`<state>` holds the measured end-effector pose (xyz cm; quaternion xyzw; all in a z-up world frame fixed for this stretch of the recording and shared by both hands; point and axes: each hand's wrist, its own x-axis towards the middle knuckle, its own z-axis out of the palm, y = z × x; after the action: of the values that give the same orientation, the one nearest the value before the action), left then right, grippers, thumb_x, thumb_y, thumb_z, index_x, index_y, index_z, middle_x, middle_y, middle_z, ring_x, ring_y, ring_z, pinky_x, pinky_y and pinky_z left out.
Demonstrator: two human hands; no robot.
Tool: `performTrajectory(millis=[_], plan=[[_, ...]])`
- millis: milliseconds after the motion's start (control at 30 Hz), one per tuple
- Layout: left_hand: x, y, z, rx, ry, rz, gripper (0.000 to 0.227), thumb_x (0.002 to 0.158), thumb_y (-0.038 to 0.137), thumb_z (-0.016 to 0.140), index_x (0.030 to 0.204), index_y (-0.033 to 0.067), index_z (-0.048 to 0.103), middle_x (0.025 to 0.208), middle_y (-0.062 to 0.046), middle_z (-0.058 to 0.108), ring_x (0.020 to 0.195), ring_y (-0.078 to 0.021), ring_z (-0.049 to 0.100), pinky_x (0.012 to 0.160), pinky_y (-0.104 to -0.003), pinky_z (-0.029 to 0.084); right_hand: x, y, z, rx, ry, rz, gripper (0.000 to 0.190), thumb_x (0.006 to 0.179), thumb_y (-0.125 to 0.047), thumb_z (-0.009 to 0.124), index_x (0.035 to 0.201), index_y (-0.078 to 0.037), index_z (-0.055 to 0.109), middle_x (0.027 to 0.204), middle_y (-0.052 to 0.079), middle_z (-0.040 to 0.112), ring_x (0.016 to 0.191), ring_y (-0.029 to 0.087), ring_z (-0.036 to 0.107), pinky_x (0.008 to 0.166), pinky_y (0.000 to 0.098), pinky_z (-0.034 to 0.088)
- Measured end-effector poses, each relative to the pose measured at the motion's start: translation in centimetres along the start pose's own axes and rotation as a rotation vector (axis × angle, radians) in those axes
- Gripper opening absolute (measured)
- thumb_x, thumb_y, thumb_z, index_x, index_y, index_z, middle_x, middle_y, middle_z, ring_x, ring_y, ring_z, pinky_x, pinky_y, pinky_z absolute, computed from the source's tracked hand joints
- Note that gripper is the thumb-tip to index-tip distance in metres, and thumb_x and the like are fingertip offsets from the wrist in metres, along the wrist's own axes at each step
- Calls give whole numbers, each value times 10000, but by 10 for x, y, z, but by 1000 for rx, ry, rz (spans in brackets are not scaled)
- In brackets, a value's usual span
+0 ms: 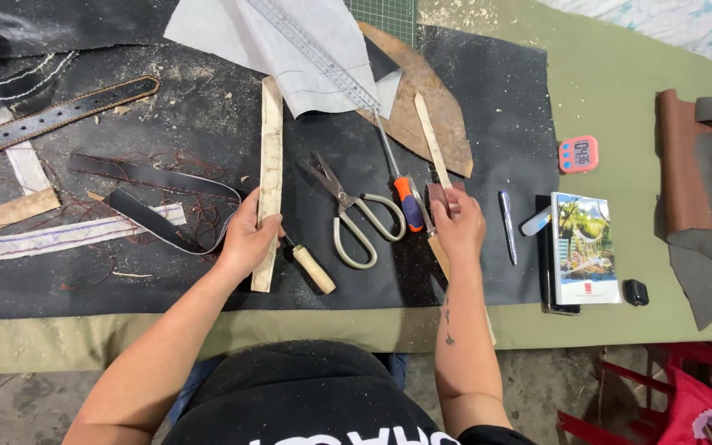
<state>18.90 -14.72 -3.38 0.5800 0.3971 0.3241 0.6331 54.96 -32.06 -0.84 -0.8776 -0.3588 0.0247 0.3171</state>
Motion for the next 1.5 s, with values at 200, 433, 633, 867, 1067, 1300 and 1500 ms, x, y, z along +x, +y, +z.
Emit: performTrajectory(millis=[200,433,633,867,1067,1300,1500], plan=[[5,-32,0,24,119,69,477,1001,116,617,1457,-4,544,1061,-194,710,862,-193,667,733,-366,581,-29,15,-26,-70,-99,63,374,807,-343,839,1142,-197,762,970,40,708,903,261,726,837,430,568],[0,-36,6,63,196,121,345,1074,106,541,1402,21,608,1097,-145,664,918,-165,616,792,-354,562,-30,8,-29,34,-166,134,338,818,-364,833,1121,-231,766,910,33,712,882,256,724,811,409,570],[1,-26,10,133,220,183,322,1056,70,564,1360,-16,631,1044,-187,654,905,-188,619,780,-405,550,-33,2,-35,17,-286,18,517,729,-427,877,1180,-210,747,1011,92,714,985,351,714,871,466,583],[-4,-29,12,117,291,179,310,1071,58,496,1324,46,674,1011,-93,662,890,-135,581,792,-339,524,-33,10,-34,80,-348,6,467,802,-352,842,1224,-190,727,1050,99,680,1039,373,695,895,466,571],[-5,-33,7,208,325,208,317,1039,39,510,1307,-1,674,1073,-210,681,976,-237,617,883,-438,518,-35,14,-27,50,-287,-79,483,793,-355,849,1224,-181,717,1041,117,676,1016,374,697,853,469,577],[-11,-18,13,184,354,185,337,1008,83,633,1331,-6,664,825,-138,710,740,-177,623,693,-348,531,-32,-1,-36,11,-351,2,468,799,-351,841,1222,-189,725,1051,109,665,1013,371,703,842,459,583],[-7,-21,6,137,257,144,511,892,77,783,1364,-9,605,887,-197,727,772,-178,639,709,-369,542,-47,-13,-58,-77,-435,109,720,763,-456,838,1400,-198,622,1301,176,608,1185,442,630,985,531,534]])
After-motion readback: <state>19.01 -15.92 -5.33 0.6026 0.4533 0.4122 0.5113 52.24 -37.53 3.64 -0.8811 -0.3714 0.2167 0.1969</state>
